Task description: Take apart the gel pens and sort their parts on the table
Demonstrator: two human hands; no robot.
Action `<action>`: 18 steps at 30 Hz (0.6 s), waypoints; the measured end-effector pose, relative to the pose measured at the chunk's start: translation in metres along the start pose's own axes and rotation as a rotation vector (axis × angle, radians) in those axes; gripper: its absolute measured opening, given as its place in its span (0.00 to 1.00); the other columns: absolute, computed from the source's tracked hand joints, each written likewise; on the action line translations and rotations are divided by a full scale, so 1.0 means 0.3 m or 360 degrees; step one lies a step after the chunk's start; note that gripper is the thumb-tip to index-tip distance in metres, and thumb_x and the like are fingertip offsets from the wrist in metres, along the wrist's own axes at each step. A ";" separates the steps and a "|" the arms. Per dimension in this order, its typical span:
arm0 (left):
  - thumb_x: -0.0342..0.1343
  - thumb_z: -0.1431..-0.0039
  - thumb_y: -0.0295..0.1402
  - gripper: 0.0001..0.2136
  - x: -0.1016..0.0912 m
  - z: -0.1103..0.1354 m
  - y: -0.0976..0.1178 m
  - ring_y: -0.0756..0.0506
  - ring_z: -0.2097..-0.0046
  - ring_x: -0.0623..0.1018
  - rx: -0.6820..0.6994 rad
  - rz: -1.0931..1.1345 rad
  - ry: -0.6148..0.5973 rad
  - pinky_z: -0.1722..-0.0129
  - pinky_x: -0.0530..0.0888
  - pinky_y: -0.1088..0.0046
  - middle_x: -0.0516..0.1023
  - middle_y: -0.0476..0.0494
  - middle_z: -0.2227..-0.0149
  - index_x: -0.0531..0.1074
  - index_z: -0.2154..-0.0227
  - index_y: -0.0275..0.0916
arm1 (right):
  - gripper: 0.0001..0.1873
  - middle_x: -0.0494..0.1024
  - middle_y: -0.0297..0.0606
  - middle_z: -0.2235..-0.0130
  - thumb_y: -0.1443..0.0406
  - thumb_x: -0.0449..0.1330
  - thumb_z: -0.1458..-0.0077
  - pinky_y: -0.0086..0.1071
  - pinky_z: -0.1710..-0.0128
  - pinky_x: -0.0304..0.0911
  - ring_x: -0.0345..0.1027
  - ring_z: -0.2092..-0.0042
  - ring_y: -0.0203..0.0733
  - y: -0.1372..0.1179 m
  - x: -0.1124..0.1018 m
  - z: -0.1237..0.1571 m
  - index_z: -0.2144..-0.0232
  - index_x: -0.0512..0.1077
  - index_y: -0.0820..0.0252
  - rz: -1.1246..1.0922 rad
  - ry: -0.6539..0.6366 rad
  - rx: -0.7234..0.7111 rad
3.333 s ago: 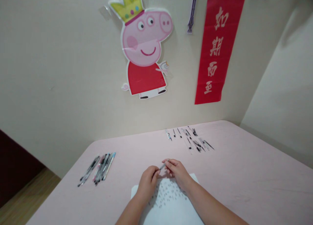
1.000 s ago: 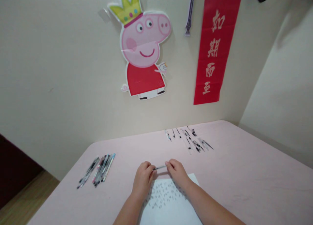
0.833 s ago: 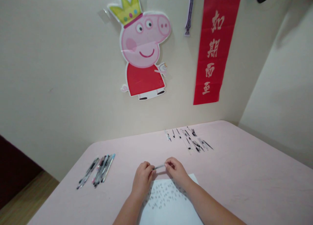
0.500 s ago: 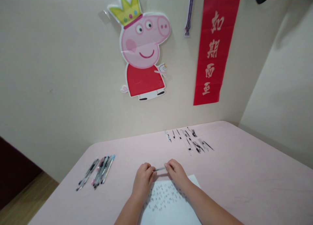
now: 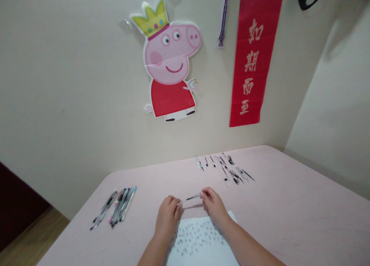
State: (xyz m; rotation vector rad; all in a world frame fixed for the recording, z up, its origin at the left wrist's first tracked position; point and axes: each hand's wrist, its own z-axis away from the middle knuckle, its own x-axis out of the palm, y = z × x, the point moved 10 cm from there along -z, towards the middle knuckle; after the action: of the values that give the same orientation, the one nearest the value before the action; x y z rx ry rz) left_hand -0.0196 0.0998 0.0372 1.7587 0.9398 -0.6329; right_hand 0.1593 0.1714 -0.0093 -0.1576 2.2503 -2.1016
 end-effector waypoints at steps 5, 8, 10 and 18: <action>0.45 0.38 0.36 0.11 0.007 -0.001 -0.032 0.44 0.60 0.73 -0.0102 0.0080 0.0000 0.58 0.69 0.66 0.72 0.42 0.64 0.72 0.65 0.40 | 0.19 0.64 0.27 0.80 0.48 0.57 0.52 0.25 0.85 0.48 0.53 0.82 0.31 0.023 -0.022 -0.005 0.71 0.65 0.57 -0.0144 0.0056 0.0134; 0.46 0.39 0.35 0.10 0.007 0.000 -0.038 0.44 0.61 0.73 -0.0137 0.0096 -0.0001 0.59 0.70 0.65 0.72 0.42 0.64 0.72 0.65 0.40 | 0.20 0.66 0.27 0.79 0.47 0.58 0.54 0.24 0.86 0.48 0.53 0.82 0.31 0.014 -0.036 -0.005 0.71 0.65 0.57 -0.0149 0.0101 0.0177; 0.46 0.40 0.35 0.10 0.004 0.001 -0.044 0.44 0.61 0.73 -0.0164 0.0107 0.0013 0.59 0.70 0.65 0.72 0.42 0.64 0.71 0.65 0.39 | 0.20 0.66 0.27 0.79 0.47 0.58 0.55 0.24 0.85 0.48 0.54 0.82 0.31 0.008 -0.039 -0.003 0.71 0.65 0.57 -0.0143 0.0114 0.0183; 0.50 0.44 0.32 0.09 -0.025 0.004 -0.030 0.44 0.59 0.74 -0.0153 0.0150 0.0147 0.58 0.72 0.66 0.72 0.43 0.61 0.71 0.61 0.39 | 0.16 0.67 0.29 0.77 0.52 0.59 0.55 0.25 0.83 0.51 0.57 0.79 0.32 -0.004 0.012 0.007 0.72 0.66 0.58 -0.0172 -0.0034 0.0117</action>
State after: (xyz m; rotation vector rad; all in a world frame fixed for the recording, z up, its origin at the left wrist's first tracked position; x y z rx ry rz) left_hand -0.0314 0.0982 0.0379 1.7471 0.9289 -0.4426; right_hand 0.1561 0.1688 -0.0082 -0.3030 2.1960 -2.2208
